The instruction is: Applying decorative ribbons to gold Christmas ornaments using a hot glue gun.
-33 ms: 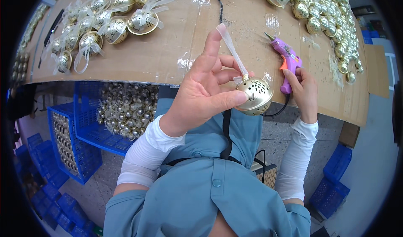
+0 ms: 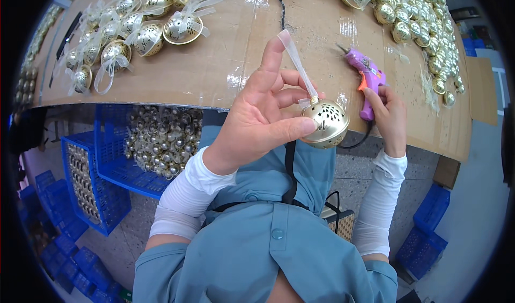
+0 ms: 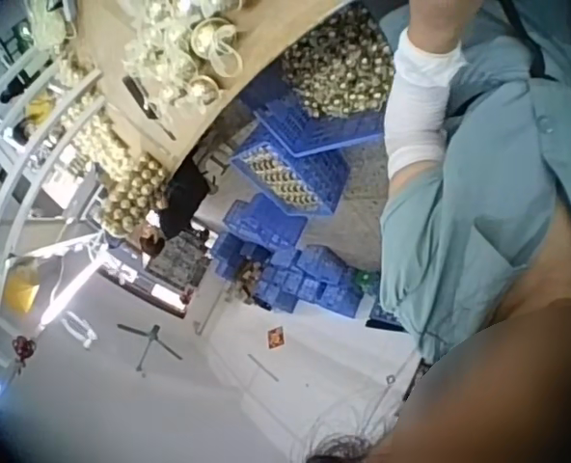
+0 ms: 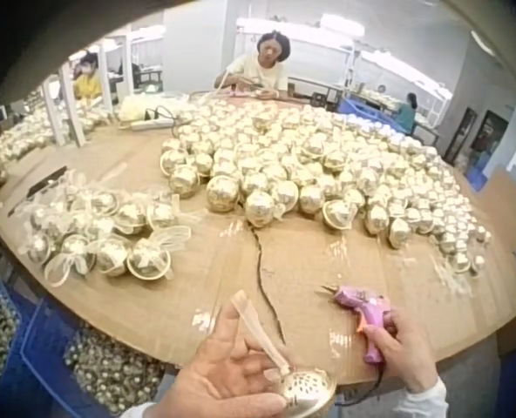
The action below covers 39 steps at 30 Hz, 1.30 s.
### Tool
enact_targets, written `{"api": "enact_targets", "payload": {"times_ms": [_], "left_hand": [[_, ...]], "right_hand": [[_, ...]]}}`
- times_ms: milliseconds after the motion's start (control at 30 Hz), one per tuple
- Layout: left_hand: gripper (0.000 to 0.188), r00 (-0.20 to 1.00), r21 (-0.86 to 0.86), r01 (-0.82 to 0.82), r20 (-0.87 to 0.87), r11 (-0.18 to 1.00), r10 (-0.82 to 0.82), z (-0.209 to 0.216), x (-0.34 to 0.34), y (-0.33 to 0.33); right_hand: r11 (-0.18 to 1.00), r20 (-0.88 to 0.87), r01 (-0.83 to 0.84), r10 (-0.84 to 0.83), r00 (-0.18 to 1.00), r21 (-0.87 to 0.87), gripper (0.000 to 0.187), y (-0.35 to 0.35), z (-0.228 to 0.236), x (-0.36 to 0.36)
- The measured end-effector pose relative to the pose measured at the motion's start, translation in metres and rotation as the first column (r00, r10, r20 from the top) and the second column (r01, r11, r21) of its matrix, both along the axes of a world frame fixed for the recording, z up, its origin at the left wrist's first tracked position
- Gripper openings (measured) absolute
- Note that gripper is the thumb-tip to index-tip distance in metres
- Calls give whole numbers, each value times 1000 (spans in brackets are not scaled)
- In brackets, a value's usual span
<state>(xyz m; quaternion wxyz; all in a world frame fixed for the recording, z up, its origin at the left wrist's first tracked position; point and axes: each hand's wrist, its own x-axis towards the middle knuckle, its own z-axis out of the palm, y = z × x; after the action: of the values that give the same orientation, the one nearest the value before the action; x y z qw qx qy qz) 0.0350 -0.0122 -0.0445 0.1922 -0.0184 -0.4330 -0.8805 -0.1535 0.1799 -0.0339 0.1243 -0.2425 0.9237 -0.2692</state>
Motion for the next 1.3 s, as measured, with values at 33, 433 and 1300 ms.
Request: {"api": "enact_targets", "payload": {"times_ms": [33, 433, 1300], "left_hand": [[95, 1000, 4, 26, -1, 1000, -26, 2, 0, -2], [101, 973, -6, 197, 126, 980, -194, 23, 6, -23], [105, 947, 32, 258, 189, 966, -259, 33, 4, -20]], "right_hand": [[982, 194, 38, -2, 981, -184, 35, 4, -1, -5], [759, 393, -49, 390, 833, -649, 60, 21, 58, 47], [748, 263, -176, 429, 864, -640, 47, 35, 52, 52]]}}
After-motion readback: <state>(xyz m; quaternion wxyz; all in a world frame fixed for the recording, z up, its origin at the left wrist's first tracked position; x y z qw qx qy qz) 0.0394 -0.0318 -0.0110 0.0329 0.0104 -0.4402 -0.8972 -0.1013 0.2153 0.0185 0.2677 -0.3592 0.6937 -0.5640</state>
